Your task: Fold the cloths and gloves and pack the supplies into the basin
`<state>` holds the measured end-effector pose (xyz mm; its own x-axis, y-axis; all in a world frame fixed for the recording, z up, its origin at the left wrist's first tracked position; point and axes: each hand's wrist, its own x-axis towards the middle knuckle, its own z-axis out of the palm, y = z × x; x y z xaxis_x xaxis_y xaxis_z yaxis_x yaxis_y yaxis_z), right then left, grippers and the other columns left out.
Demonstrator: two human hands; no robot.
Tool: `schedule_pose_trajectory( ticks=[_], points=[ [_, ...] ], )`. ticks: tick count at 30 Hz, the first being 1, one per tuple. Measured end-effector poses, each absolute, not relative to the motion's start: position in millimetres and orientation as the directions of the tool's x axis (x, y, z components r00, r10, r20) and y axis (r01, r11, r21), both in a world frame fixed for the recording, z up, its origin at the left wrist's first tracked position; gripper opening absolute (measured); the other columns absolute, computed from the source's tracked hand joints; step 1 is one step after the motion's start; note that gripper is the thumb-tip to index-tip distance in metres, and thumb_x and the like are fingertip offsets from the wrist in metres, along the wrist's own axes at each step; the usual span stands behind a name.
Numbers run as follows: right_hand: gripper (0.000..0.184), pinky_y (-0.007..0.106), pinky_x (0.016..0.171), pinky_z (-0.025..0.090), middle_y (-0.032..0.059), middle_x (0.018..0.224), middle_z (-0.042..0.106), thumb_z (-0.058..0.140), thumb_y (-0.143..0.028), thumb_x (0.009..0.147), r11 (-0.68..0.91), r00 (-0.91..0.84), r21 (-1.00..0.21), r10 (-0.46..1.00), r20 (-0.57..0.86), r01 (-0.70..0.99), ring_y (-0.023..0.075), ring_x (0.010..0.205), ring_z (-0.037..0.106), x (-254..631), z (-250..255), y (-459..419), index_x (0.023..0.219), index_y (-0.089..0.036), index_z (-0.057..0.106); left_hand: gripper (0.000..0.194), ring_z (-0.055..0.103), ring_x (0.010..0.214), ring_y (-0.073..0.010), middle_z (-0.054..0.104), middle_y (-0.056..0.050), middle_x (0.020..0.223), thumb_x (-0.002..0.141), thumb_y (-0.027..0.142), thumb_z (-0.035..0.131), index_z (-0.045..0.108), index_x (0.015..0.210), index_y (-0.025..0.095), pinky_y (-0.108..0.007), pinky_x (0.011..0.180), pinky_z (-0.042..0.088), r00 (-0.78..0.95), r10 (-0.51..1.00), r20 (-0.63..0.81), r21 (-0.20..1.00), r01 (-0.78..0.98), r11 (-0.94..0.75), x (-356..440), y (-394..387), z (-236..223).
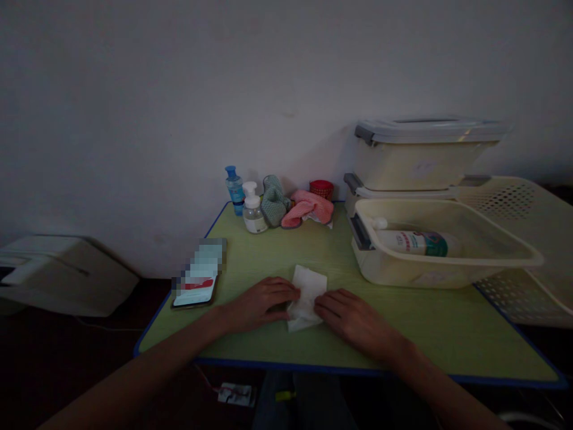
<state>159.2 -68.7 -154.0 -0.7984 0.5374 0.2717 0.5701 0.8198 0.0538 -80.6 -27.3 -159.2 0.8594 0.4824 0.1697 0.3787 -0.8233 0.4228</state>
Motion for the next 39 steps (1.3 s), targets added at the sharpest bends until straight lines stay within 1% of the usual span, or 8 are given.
schedule_pose_trajectory(
  ticks=[5,8,13,20,24,27,31,39],
  points=[
    [0.021,0.026,0.072,0.047,0.0058,0.088,0.065,0.051,-0.001,0.075,0.592,-0.529,-0.416,0.805,0.268,0.69,0.0164,0.08,0.06,154.5,-157.9,-69.0,0.088,-0.014,0.059,0.06,0.05,0.111,-0.0234,0.059,-0.013,0.117,0.07,0.045,0.066,0.052,0.118,0.011,-0.037,0.096,0.039,0.863,0.458,0.214,0.36,0.367,-0.858,-81.2,-25.2,-162.4],
    [0.021,0.025,0.068,0.046,0.0042,0.082,0.065,0.047,0.0,0.074,0.456,-0.428,-0.56,0.883,0.19,0.692,0.0155,0.076,0.06,151.0,-153.0,-66.8,0.083,-0.015,0.058,0.048,0.054,0.104,-0.022,0.062,-0.012,0.11,0.07,0.033,0.068,0.055,0.111,0.012,-0.037,0.092,0.041,0.829,0.485,0.278,0.328,0.393,-0.859,-75.3,-26.9,-164.7],
    [0.02,0.027,0.071,0.045,0.0056,0.084,0.064,0.048,-0.003,0.072,0.449,-0.443,-0.534,0.884,0.149,0.716,0.0173,0.078,0.059,149.6,-149.5,-67.9,0.085,-0.015,0.057,0.022,0.056,0.094,-0.0189,0.065,-0.008,0.099,0.078,0.015,0.055,0.059,0.1,0.014,-0.034,0.085,0.044,0.791,0.507,0.342,0.245,0.446,-0.861,-66.4,-29.3,-172.0],
    [0.016,0.035,0.076,0.044,0.0103,0.09,0.063,0.054,-0.011,0.074,0.566,-0.545,-0.245,0.825,0.152,0.788,0.0233,0.084,0.057,144.6,-149.5,-79.0,0.089,-0.014,0.059,0.02,0.056,0.094,-0.017,0.065,-0.007,0.099,0.081,0.011,0.05,0.061,0.097,0.016,-0.032,0.086,0.042,0.777,0.521,0.353,0.273,0.447,-0.852,-67.1,-30.4,-173.4],
    [0.012,0.027,0.066,0.043,0.0071,0.083,0.063,0.045,-0.016,0.084,0.418,-0.422,-0.486,0.9,0.107,0.768,0.0175,0.075,0.058,145.0,-144.8,-68.8,0.084,-0.016,0.056,0.017,0.057,0.09,-0.017,0.065,-0.007,0.093,0.082,0.016,0.051,0.062,0.094,0.015,-0.03,0.083,0.042,0.735,0.614,0.289,0.451,0.461,-0.764,-62.3,-26.3,-164.4],
    [0.015,0.024,0.058,0.039,0.0024,0.069,0.06,0.044,-0.02,0.086,0.312,-0.366,-0.628,0.929,0.046,0.713,0.0145,0.063,0.056,146.5,-140.7,-53.7,0.075,-0.017,0.053,0.014,0.056,0.072,-0.0142,0.063,-0.003,0.077,0.08,0.023,0.054,0.064,0.082,0.013,-0.024,0.066,0.042,0.628,0.765,0.146,0.617,0.546,-0.566,-55.9,-19.6,-155.8],
    [0.02,0.023,0.053,0.033,-0.0007,0.059,0.052,0.044,-0.019,0.083,0.239,-0.321,-0.643,0.947,-0.011,0.727,0.0129,0.056,0.05,145.7,-135.6,-36.7,0.064,-0.017,0.049,0.021,0.041,0.051,-0.0085,0.046,0.005,0.055,0.077,0.028,0.053,0.057,0.064,0.012,-0.02,0.049,0.029,0.527,0.849,-0.035,0.762,0.564,-0.319,-48.3,-7.2,-148.4],
    [0.024,0.021,0.051,0.032,-0.0013,0.055,0.051,0.044,-0.016,0.083,0.163,-0.248,-0.595,0.967,-0.063,0.787,0.0114,0.054,0.05,144.0,-134.6,-23.8,0.059,-0.017,0.047,0.03,0.032,0.047,-0.008,0.035,0.006,0.048,0.077,0.032,0.048,0.045,0.053,0.015,-0.023,0.047,0.021,0.499,0.863,-0.076,0.787,0.562,-0.256,-38.8,14.0,-153.2]
  ],
)
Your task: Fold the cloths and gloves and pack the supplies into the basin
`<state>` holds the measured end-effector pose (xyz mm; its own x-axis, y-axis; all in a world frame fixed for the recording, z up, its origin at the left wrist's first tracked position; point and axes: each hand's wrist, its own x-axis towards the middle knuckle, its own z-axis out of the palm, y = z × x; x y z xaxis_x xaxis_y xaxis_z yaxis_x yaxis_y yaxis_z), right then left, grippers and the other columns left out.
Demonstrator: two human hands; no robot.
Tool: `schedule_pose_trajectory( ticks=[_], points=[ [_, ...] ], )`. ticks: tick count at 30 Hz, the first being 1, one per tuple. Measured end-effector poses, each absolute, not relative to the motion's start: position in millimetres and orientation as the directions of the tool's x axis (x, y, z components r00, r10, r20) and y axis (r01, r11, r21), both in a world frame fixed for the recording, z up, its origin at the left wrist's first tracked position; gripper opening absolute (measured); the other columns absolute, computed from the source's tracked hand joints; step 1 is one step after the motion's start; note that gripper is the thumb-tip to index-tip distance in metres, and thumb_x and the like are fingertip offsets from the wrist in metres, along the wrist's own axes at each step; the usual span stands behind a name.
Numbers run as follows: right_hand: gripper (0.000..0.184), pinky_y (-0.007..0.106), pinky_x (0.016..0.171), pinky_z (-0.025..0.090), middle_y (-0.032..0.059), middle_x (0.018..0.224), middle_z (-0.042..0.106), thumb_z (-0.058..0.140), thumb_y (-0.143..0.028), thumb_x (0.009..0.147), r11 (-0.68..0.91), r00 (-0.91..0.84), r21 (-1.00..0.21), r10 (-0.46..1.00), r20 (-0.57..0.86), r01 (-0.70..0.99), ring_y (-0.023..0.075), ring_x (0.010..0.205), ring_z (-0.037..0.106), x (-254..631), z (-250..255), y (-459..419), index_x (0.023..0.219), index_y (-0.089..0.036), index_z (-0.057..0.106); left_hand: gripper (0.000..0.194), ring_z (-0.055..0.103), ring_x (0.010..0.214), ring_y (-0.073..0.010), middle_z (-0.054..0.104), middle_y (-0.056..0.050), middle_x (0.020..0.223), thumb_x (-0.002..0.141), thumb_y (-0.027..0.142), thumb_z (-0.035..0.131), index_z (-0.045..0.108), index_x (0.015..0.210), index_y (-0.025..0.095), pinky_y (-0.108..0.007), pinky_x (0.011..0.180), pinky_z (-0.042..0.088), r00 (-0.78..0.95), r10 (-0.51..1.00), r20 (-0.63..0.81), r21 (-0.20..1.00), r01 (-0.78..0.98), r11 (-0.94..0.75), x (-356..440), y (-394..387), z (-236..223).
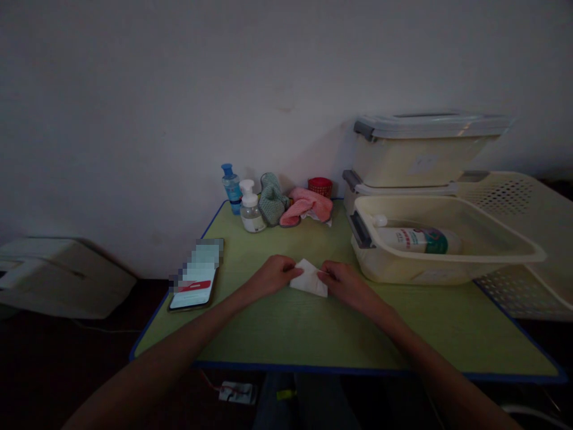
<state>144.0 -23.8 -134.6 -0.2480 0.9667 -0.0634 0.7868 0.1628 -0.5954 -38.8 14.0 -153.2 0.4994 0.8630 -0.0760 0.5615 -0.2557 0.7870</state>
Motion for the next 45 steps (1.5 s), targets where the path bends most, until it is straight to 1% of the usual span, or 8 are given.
schedule_pose_trajectory(
  ticks=[6,9,12,19,30,34,40,45],
  points=[
    [0.015,0.021,0.053,0.033,0.0007,0.057,0.056,0.046,-0.012,0.08,0.124,-0.188,-0.555,0.98,-0.059,0.822,0.0119,0.056,0.053,138.7,-138.3,-20.3,0.067,-0.015,0.055,0.022,0.038,0.048,-0.0091,0.043,0.004,0.051,0.077,0.028,0.049,0.049,0.06,0.014,-0.022,0.046,0.024,0.393,0.911,-0.124,0.814,0.566,-0.133,-30.2,17.7,-159.0],
    [0.012,0.022,0.055,0.034,0.0039,0.064,0.061,0.047,-0.011,0.079,0.106,-0.152,-0.529,0.987,-0.044,0.842,0.0138,0.061,0.056,134.3,-139.8,-22.6,0.075,-0.013,0.058,0.012,0.041,0.047,-0.0096,0.047,0.005,0.053,0.076,0.024,0.051,0.051,0.081,0.013,-0.02,0.045,0.026,0.307,0.941,-0.142,0.848,0.529,-0.045,-27.1,15.9,-163.1],
    [0.013,0.024,0.059,0.036,0.0076,0.072,0.064,0.046,-0.014,0.08,0.116,-0.136,-0.447,0.991,-0.011,0.887,0.0171,0.069,0.06,129.1,-140.7,-26.5,0.083,-0.013,0.059,0.024,0.045,0.046,-0.0101,0.05,0.006,0.053,0.075,0.021,0.053,0.044,0.096,0.015,-0.02,0.045,0.028,0.254,0.961,-0.111,0.863,0.503,-0.033,-25.2,13.4,-166.8],
    [0.02,0.029,0.058,0.04,0.0124,0.077,0.066,0.04,-0.02,0.085,0.123,-0.12,-0.152,0.992,0.029,0.981,0.0249,0.073,0.064,119.4,-140.0,-32.9,0.096,-0.014,0.056,0.022,0.041,0.041,-0.0102,0.039,0.011,0.044,0.074,0.017,0.052,0.043,0.094,0.018,-0.02,0.043,0.023,0.181,0.984,-0.003,0.82,0.564,-0.101,-20.3,5.5,-166.9],
    [0.019,0.029,0.054,0.042,0.0116,0.079,0.068,0.037,-0.025,0.088,0.103,-0.102,-0.035,0.994,0.033,0.994,0.0267,0.073,0.066,118.8,-141.0,-38.4,0.103,-0.019,0.048,0.017,0.042,0.046,-0.0107,0.042,0.01,0.047,0.079,0.02,0.048,0.041,0.095,0.019,-0.022,0.049,0.027,0.129,0.984,0.125,0.739,0.649,-0.179,-16.1,-5.5,-173.0],
    [0.018,0.028,0.054,0.041,0.0109,0.088,0.066,0.036,-0.023,0.088,0.074,-0.072,-0.069,0.997,0.035,0.995,0.0244,0.075,0.065,125.3,-143.3,-37.1,0.102,-0.017,0.045,0.022,0.049,0.058,-0.0125,0.048,0.005,0.064,0.075,0.021,0.055,0.042,0.092,0.019,-0.024,0.054,0.034,0.085,0.978,0.188,0.684,0.703,-0.193,-18.1,-3.3,-175.0],
    [0.012,0.026,0.057,0.04,0.0089,0.098,0.06,0.037,-0.016,0.088,0.165,-0.158,-0.111,0.985,0.07,0.98,0.0193,0.082,0.061,128.9,-147.6,-34.5,0.096,-0.018,0.046,0.012,0.052,0.088,-0.0174,0.051,-0.006,0.098,0.079,0.011,0.048,0.054,0.088,0.016,-0.034,0.078,0.043,0.341,0.835,0.432,0.498,0.682,-0.536,-22.0,-1.9,-177.9],
    [0.013,0.027,0.059,0.041,0.0088,0.095,0.057,0.038,-0.012,0.087,0.208,-0.199,-0.092,0.975,0.103,0.974,0.0196,0.082,0.059,128.5,-152.6,-33.4,0.095,-0.017,0.047,0.023,0.048,0.11,-0.0204,0.056,-0.007,0.119,0.085,0.009,0.044,0.062,0.097,0.017,-0.039,0.091,0.039,0.615,0.659,0.432,0.27,0.609,-0.746,-23.7,-1.9,-176.9]
  ],
)
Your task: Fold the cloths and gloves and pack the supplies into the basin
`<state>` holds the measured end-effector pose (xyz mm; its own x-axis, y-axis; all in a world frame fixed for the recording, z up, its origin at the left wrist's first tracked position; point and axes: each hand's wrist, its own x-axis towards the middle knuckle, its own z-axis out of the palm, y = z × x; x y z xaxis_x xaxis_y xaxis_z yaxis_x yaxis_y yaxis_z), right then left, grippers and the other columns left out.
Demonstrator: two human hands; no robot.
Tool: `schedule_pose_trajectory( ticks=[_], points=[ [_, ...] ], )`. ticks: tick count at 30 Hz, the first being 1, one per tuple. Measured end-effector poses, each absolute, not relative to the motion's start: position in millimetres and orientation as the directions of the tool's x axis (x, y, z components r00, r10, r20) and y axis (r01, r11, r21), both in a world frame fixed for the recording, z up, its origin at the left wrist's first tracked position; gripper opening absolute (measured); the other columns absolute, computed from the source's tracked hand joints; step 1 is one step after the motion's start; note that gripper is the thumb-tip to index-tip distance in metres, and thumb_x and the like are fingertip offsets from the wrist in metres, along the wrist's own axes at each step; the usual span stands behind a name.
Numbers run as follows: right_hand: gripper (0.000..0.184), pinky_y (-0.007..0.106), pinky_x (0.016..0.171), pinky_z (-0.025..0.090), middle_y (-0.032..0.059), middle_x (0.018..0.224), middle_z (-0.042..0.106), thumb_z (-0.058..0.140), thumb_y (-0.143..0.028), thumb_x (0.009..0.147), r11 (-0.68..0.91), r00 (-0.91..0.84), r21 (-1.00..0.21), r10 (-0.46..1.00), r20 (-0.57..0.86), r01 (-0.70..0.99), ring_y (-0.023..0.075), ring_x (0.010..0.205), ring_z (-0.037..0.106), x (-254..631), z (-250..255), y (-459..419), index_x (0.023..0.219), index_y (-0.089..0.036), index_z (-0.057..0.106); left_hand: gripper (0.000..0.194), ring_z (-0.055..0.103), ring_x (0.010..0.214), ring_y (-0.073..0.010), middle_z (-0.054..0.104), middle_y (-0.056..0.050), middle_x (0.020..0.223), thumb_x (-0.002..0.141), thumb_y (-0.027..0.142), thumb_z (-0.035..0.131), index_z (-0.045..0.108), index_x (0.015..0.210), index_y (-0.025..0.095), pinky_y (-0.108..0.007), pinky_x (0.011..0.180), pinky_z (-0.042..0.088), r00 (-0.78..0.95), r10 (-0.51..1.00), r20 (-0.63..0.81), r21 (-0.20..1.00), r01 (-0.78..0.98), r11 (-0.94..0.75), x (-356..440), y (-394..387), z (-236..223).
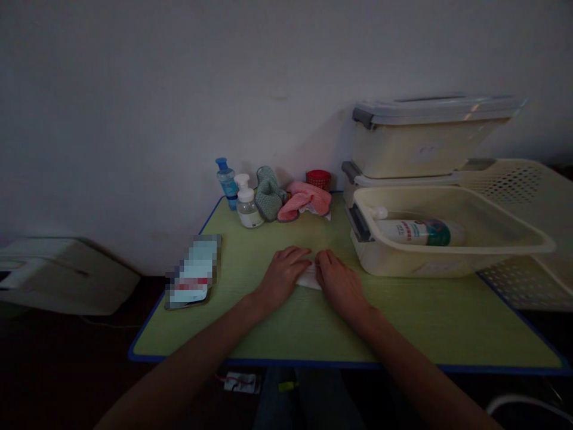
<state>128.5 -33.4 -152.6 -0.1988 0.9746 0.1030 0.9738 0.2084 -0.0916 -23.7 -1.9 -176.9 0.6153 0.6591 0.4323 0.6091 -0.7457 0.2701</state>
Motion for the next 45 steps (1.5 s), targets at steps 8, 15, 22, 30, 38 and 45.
schedule_pose_trajectory(
  ticks=[8,15,22,30,38,45],
  points=[
    [0.018,0.028,0.064,0.042,0.0087,0.094,0.056,0.037,-0.007,0.086,0.27,-0.249,-0.146,0.957,0.146,0.952,0.0186,0.08,0.056,130.8,-158.4,-30.8,0.097,-0.014,0.05,0.031,0.048,0.119,-0.0179,0.054,-0.01,0.126,0.089,0.009,0.037,0.056,0.114,0.012,-0.037,0.099,0.037,0.703,0.631,0.328,0.116,0.632,-0.766,-26.8,-1.3,-184.7],
    [0.018,0.027,0.073,0.043,0.0077,0.09,0.054,0.042,-0.005,0.085,0.49,-0.439,-0.189,0.861,0.256,0.851,0.0167,0.08,0.052,136.3,-166.5,-26.1,0.09,-0.014,0.056,0.04,0.041,0.125,-0.0143,0.044,-0.008,0.135,0.089,0.009,0.03,0.043,0.127,0.012,-0.035,0.104,0.032,0.704,0.686,0.184,0.25,0.641,-0.726,-35.4,1.3,-183.7],
    [0.017,0.033,0.079,0.045,0.0083,0.091,0.058,0.047,-0.01,0.081,0.584,-0.539,-0.263,0.811,0.227,0.768,0.0194,0.085,0.053,150.9,-156.5,-38.5,0.094,-0.014,0.057,0.044,0.028,0.132,-0.0128,0.033,-0.006,0.142,0.091,0.016,0.025,0.035,0.133,0.014,-0.037,0.109,0.023,0.75,0.652,0.116,0.339,0.587,-0.735,-44.0,0.6,-177.5],
    [0.018,0.034,0.072,0.047,0.0101,0.084,0.061,0.05,-0.005,0.073,0.597,-0.526,-0.189,0.788,0.32,0.78,0.0211,0.079,0.055,156.9,-160.1,-49.8,0.087,-0.012,0.058,0.059,0.029,0.132,-0.0196,0.034,-0.012,0.141,0.082,0.039,0.05,0.036,0.133,0.011,-0.039,0.108,0.023,0.736,0.664,0.131,0.36,0.589,-0.723,-41.0,-4.0,-172.6],
    [0.013,0.034,0.07,0.044,0.0077,0.079,0.06,0.045,-0.012,0.08,0.647,-0.454,-0.356,0.743,0.492,0.674,0.0204,0.078,0.054,158.6,-147.1,-15.9,0.085,-0.015,0.057,0.035,0.049,0.116,-0.0234,0.055,-0.012,0.124,0.084,0.026,0.046,0.055,0.116,0.013,-0.039,0.1,0.031,0.641,0.746,0.179,0.586,0.54,-0.604,-33.2,3.5,-169.8],
    [0.013,0.025,0.056,0.04,-0.0013,0.07,0.052,0.055,-0.026,0.073,0.375,-0.079,-0.912,0.927,0.367,0.166,0.0126,0.063,0.049,139.8,-143.5,14.4,0.084,-0.019,0.056,0.034,0.059,0.059,-0.0169,0.062,-0.004,0.059,0.072,0.04,0.06,0.064,0.071,0.007,-0.028,0.062,0.046,0.433,0.882,-0.188,0.977,0.17,0.125,-25.1,5.7,-161.9]
  ],
)
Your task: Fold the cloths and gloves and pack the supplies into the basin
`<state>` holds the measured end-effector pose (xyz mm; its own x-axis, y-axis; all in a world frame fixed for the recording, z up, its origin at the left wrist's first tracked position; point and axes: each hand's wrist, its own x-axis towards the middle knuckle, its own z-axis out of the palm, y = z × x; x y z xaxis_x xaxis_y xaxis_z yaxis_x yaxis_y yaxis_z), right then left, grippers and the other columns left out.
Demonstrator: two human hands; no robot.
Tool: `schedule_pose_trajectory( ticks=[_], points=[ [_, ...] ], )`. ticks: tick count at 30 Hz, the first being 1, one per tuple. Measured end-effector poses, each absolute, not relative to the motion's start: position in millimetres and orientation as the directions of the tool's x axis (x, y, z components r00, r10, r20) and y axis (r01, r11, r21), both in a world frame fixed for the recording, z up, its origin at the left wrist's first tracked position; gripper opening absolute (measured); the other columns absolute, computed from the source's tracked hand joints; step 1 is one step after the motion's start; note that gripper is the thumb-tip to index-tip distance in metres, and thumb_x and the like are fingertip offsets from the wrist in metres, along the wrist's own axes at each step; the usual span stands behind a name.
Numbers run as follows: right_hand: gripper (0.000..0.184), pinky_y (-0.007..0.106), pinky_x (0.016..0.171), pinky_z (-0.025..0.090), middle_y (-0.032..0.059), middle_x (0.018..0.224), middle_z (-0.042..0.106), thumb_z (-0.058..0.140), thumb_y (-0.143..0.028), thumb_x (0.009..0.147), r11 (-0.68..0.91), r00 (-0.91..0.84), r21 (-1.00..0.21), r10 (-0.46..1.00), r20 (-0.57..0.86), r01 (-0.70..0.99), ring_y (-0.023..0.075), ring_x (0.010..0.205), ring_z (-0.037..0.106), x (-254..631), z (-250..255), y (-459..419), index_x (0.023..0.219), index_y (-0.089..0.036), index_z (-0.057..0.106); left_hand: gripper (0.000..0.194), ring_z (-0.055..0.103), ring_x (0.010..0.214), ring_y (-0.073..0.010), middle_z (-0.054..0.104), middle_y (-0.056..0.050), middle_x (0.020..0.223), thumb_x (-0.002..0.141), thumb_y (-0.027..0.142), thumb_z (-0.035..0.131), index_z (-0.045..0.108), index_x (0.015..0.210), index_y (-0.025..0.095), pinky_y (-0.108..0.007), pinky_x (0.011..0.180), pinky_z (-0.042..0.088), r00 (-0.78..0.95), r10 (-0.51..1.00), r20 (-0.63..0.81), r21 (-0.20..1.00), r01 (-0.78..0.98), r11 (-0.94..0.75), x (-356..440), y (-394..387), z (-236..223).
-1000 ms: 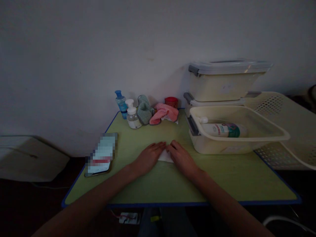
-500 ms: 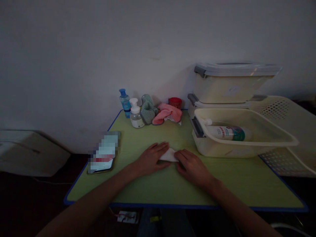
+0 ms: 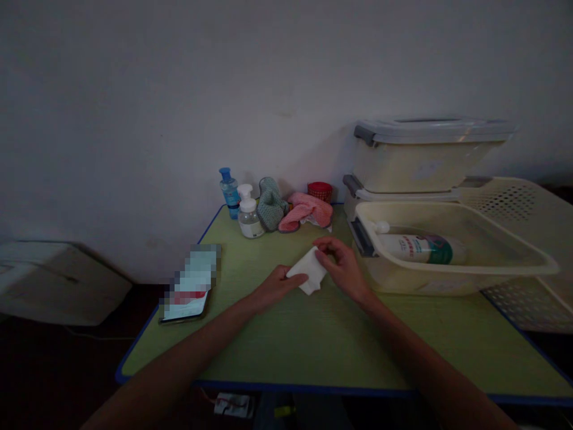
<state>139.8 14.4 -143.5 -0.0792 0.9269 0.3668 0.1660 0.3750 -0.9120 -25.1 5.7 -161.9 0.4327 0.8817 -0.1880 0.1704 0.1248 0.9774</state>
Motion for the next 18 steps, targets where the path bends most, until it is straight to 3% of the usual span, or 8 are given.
schedule_pose_trajectory(
  ticks=[3,6,10,14,18],
  points=[
    [0.021,0.021,0.052,0.038,-0.0053,0.063,0.048,0.063,-0.032,0.066,0.168,0.009,-0.974,0.986,0.169,-0.149,0.0099,0.056,0.047,132.0,-146.3,11.7,0.082,-0.021,0.056,0.042,0.063,0.067,-0.0186,0.065,-0.007,0.067,0.059,0.043,0.072,0.064,0.078,0.007,-0.031,0.073,0.047,0.476,0.853,-0.213,0.926,-0.179,0.331,-17.9,-2.7,-161.0],
    [0.032,0.022,0.052,0.04,-0.0026,0.07,0.058,0.063,-0.042,0.066,-0.094,-0.108,-0.913,0.993,-0.055,-0.397,0.0116,0.06,0.052,124.9,-147.5,2.2,0.089,-0.022,0.057,0.046,0.064,0.066,-0.0204,0.067,-0.01,0.072,0.055,0.04,0.077,0.063,0.082,0.006,-0.035,0.073,0.049,0.475,0.84,-0.262,0.848,-0.303,0.436,-14.0,-8.1,-160.8],
    [0.041,0.023,0.05,0.043,0.004,0.087,0.067,0.065,-0.04,0.064,-0.423,-0.369,-0.804,0.888,-0.276,-0.417,0.0142,0.064,0.058,120.5,-147.5,-8.3,0.099,-0.02,0.058,0.04,0.065,0.068,-0.0199,0.068,-0.011,0.077,0.056,0.032,0.078,0.063,0.084,0.006,-0.033,0.067,0.051,0.416,0.855,-0.308,0.822,-0.336,0.46,-14.1,-8.6,-162.6],
    [0.041,0.019,0.045,0.042,0.006,0.094,0.069,0.064,-0.029,0.066,-0.515,-0.358,-0.722,0.853,-0.38,-0.461,0.01,0.055,0.056,121.3,-151.1,-9.0,0.105,-0.018,0.058,0.044,0.065,0.069,-0.0196,0.069,-0.011,0.079,0.055,0.033,0.079,0.062,0.086,0.007,-0.033,0.067,0.053,0.446,0.836,-0.319,0.808,-0.333,0.486,-13.7,-9.9,-163.6],
    [0.034,0.016,0.036,0.034,0.0089,0.102,0.067,0.059,-0.031,0.071,-0.551,-0.429,-0.658,0.829,-0.359,-0.514,0.0061,0.047,0.051,121.1,-153.9,-8.9,0.1,-0.014,0.062,0.044,0.066,0.069,-0.022,0.069,-0.012,0.076,0.061,0.037,0.075,0.059,0.089,0.007,-0.035,0.067,0.053,0.502,0.826,-0.257,0.812,-0.351,0.466,-13.2,-11.4,-165.8]
  ],
)
